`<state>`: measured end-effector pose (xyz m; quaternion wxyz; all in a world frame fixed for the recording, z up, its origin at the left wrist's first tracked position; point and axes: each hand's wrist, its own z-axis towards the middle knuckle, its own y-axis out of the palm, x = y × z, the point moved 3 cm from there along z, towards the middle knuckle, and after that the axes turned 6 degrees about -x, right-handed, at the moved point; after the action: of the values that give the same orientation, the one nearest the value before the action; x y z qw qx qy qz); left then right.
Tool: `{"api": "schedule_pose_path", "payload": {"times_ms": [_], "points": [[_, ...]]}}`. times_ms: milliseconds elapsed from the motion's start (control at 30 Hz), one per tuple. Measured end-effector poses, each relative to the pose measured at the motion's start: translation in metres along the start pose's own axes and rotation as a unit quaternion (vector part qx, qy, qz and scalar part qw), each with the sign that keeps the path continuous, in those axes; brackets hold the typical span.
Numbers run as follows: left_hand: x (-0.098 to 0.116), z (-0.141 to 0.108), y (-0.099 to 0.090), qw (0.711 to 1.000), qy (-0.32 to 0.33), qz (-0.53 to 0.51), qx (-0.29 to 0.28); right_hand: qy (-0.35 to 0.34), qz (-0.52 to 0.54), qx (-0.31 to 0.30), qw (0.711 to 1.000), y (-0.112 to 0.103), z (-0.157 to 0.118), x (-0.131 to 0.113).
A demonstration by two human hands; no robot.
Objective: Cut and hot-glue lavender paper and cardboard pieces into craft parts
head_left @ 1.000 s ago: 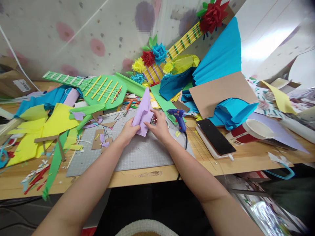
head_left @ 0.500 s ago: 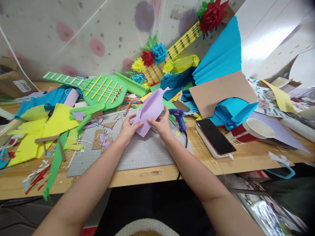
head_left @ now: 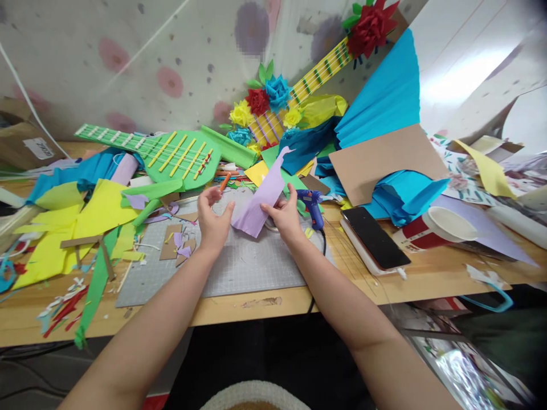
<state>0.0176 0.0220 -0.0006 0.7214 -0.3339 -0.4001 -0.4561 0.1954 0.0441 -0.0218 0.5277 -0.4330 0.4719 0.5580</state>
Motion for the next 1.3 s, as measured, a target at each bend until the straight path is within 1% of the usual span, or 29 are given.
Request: {"api": "schedule_pose_path", "payload": {"times_ms": [33,67,100,167,233,300,367,467,633,700,833,900,1000,1067,1167,1300], "points": [[0.005,-0.003,0.002,0.998,0.04,0.023,-0.038,0.013,0.009,0.006,1.0,0.001,-0.001,-0.001],[0.008,-0.005,0.006,0.994,0.058,0.042,-0.08,0.023,0.02,0.01,0.999,0.002,-0.002,-0.002],[0.009,-0.008,0.009,0.992,0.057,0.052,-0.105,0.031,0.032,0.011,0.999,0.004,-0.004,-0.004],[0.008,-0.012,0.013,0.99,0.013,0.044,-0.131,0.036,0.062,-0.004,0.997,0.008,-0.006,-0.009],[0.004,-0.013,0.017,0.986,-0.055,-0.009,-0.154,0.046,0.095,-0.03,0.994,0.01,-0.007,-0.014],[0.0,-0.013,0.021,0.971,-0.123,-0.082,-0.188,0.062,0.118,-0.052,0.99,0.011,-0.007,-0.015],[-0.002,-0.013,0.023,0.952,-0.175,-0.14,-0.209,0.076,0.131,-0.062,0.987,0.011,-0.007,-0.015],[-0.003,-0.014,0.023,0.936,-0.22,-0.178,-0.209,0.082,0.137,-0.065,0.985,0.012,-0.006,-0.014],[-0.003,-0.015,0.024,0.923,-0.249,-0.211,-0.206,0.06,0.12,-0.048,0.99,0.011,-0.006,-0.013],[-0.003,-0.015,0.025,0.915,-0.257,-0.221,-0.217,0.054,0.104,-0.041,0.992,0.009,-0.005,-0.013],[-0.002,-0.016,0.027,0.897,-0.272,-0.234,-0.259,0.053,0.065,-0.036,0.996,0.006,-0.003,-0.011],[-0.001,-0.016,0.027,0.903,-0.254,-0.226,-0.263,0.049,0.052,-0.034,0.997,0.007,-0.003,-0.01],[0.002,-0.014,0.024,0.935,-0.208,-0.173,-0.231,0.041,0.036,-0.045,0.997,0.01,-0.004,-0.01],[0.001,-0.013,0.022,0.946,-0.205,-0.134,-0.212,0.038,0.033,-0.061,0.997,0.013,-0.006,-0.01],[-0.003,-0.012,0.02,0.945,-0.232,-0.118,-0.199,0.041,0.028,-0.082,0.995,0.016,-0.007,-0.008],[-0.005,-0.012,0.021,0.934,-0.263,-0.118,-0.212,0.051,0.029,-0.083,0.995,0.015,-0.007,-0.008]]}}
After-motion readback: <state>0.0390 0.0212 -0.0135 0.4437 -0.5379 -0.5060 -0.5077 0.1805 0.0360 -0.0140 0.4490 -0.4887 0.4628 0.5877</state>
